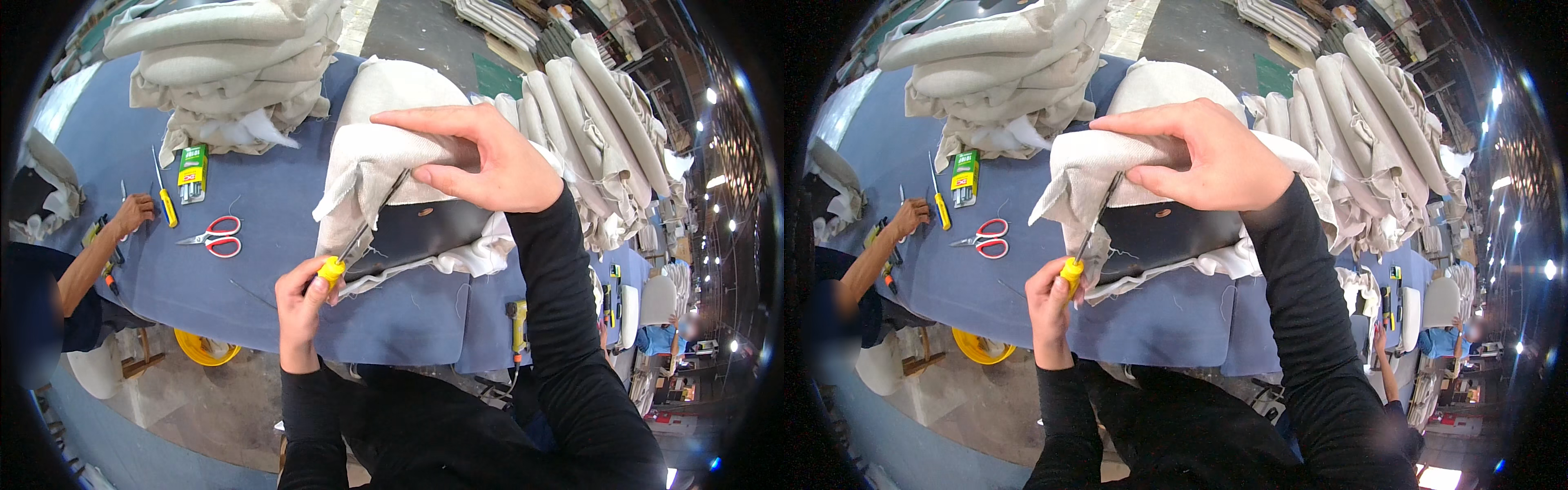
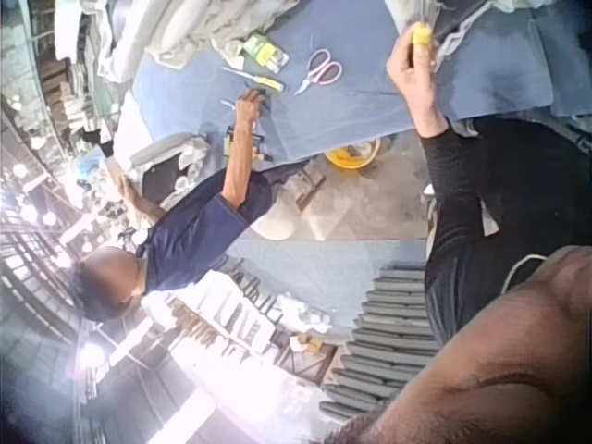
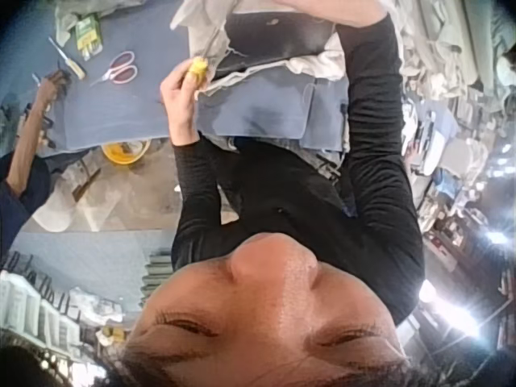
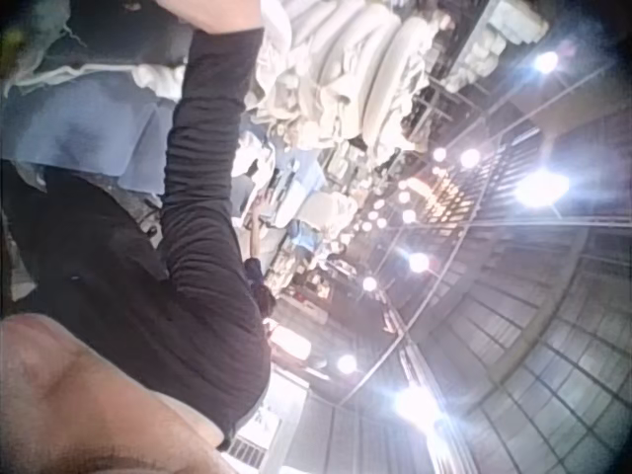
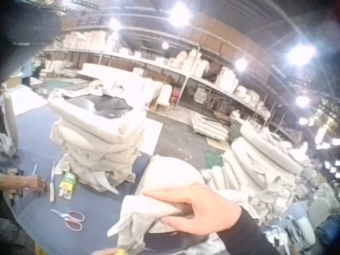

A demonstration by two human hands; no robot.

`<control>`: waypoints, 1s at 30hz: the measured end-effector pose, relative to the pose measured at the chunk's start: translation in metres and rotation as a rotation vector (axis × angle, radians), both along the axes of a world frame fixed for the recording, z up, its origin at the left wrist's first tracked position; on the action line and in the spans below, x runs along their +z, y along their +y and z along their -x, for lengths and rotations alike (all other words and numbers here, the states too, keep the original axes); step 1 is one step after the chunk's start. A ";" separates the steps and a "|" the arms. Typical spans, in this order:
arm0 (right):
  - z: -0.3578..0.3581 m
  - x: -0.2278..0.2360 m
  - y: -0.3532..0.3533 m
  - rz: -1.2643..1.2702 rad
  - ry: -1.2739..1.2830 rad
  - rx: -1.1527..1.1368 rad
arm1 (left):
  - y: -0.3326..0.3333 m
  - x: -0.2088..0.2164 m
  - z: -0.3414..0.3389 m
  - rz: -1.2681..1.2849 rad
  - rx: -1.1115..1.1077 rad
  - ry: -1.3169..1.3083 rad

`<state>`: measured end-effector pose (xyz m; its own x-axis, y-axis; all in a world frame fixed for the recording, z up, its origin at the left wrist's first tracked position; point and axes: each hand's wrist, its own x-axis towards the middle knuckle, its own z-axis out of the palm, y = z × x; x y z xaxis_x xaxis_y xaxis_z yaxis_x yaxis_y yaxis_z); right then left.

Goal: The person staples fabric onto a chair seat frame using a staple gun, trims excess fabric with scissors, and uses a screwdriver to pry and adjust the material. The person works on multiple chair seats, flipping them to access different sides and ensuring the fabric is taut.

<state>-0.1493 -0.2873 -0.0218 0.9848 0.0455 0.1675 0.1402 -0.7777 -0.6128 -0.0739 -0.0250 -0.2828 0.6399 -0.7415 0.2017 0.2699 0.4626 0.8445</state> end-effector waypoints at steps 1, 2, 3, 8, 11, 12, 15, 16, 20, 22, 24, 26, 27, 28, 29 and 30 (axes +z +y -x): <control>0.000 -0.001 0.003 0.006 -0.007 0.011 | 0.002 -0.010 -0.011 0.123 -0.243 0.196; 0.002 -0.001 0.007 0.007 -0.018 0.022 | 0.006 -0.019 -0.019 0.242 -0.484 0.391; 0.004 0.001 0.012 0.012 -0.033 0.030 | 0.007 -0.030 -0.024 0.285 -0.546 0.427; 0.029 0.002 0.031 0.146 -0.144 -0.048 | 0.004 -0.043 -0.036 0.916 -0.756 0.352; 0.061 0.007 0.042 0.217 -0.143 -0.088 | 0.042 -0.037 -0.037 0.674 -0.363 0.472; 0.072 0.011 0.048 0.248 -0.161 -0.096 | 0.055 -0.036 -0.039 0.415 -0.151 0.592; 0.106 0.010 0.077 0.279 -0.230 -0.262 | 0.062 -0.051 -0.057 -0.410 0.192 0.215; 0.115 0.007 0.088 0.274 -0.234 -0.327 | 0.063 -0.072 -0.064 -0.539 0.203 0.112; 0.125 -0.019 0.122 0.283 -0.359 -0.538 | 0.042 -0.070 -0.078 -0.947 0.351 -0.684; 0.117 -0.032 0.135 0.282 -0.443 -0.639 | 0.021 0.020 -0.070 -0.361 0.221 0.038; 0.125 -0.049 0.150 0.191 -0.590 -0.819 | 0.006 0.134 -0.029 0.096 -0.094 0.144; 0.128 -0.061 0.171 -0.011 -0.627 -0.861 | 0.002 0.191 -0.012 -0.145 -0.127 -0.328; 0.124 -0.061 0.177 -0.309 -0.554 -0.888 | 0.001 0.203 -0.008 -0.266 -0.136 -0.564; 0.117 -0.060 0.186 -0.606 -0.471 -0.903 | -0.001 0.206 -0.006 -0.281 -0.116 -0.587; 0.111 -0.060 0.194 -0.903 -0.382 -0.906 | -0.003 0.208 -0.005 -0.296 -0.099 -0.612; 0.100 -0.067 0.196 -1.082 -0.492 -0.887 | -0.004 0.210 -0.005 -0.311 -0.088 -0.640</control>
